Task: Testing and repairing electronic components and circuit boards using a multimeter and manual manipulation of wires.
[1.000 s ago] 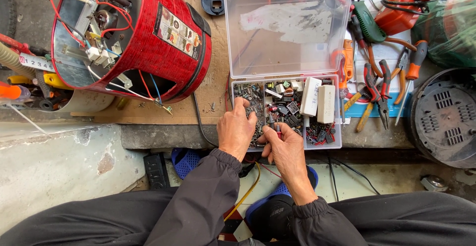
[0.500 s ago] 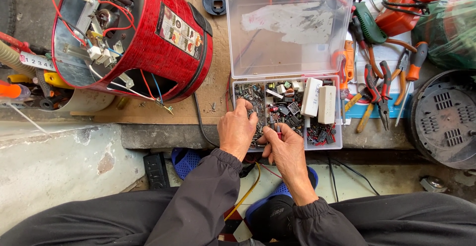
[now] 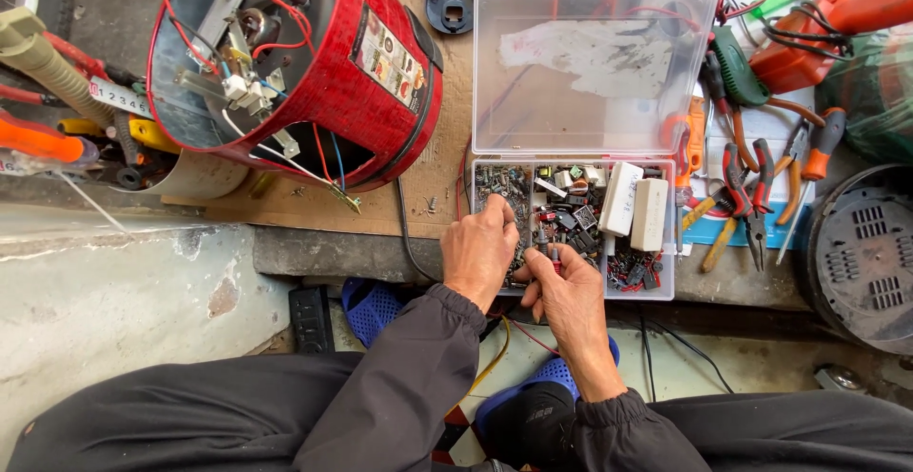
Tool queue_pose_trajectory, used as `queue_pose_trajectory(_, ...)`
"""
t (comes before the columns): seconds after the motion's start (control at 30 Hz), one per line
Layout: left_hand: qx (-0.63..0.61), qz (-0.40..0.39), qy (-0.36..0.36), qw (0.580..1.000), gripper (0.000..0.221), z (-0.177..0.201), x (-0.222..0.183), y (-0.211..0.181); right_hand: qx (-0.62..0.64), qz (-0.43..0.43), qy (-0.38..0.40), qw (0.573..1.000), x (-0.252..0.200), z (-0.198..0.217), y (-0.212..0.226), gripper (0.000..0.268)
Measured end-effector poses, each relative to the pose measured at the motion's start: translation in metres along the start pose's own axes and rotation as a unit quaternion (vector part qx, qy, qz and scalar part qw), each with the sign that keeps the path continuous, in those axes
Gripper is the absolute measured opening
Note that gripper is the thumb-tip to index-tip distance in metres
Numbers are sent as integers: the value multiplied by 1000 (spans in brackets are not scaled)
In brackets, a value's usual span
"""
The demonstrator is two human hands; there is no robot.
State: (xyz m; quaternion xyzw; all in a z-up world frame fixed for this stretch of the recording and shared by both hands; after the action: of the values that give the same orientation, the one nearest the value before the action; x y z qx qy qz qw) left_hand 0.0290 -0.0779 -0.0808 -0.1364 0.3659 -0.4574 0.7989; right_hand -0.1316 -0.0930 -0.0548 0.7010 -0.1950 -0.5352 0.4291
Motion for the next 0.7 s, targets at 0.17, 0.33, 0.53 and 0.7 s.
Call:
queue_pose_trajectory(0.17,1,-40,-63,997,16,9,-6,-7,-3,11,2,1000,-1,0,4,19)
queue_pose_trajectory(0.33,8,-67,-104,992,17,18,-14,-9,-2,21,2,1000,-1,1,1,18)
queue_pose_trajectory(0.53,-7,-98,-143,985,15,25,-27,-10,-4,25,5,1000,-3,1,3,19)
queue_pose_trajectory(0.7,-181,-73,-172,966,12,33,-47,-9,7,23,-1,1000,-5,-1,8,19)
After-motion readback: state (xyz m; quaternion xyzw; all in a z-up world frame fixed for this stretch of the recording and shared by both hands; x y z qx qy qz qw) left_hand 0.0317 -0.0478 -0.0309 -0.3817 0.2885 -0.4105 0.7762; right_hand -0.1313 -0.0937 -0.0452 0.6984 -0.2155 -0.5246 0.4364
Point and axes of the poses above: each hand's wrist, its own x-axis towards the middle knuckle, its own z-axis out of the back of the hand, y = z × x, the point moved 6 cm from there along x, towards the middle knuckle, and after that the axes turned 12 degrees about y, right-handed, at the moved point
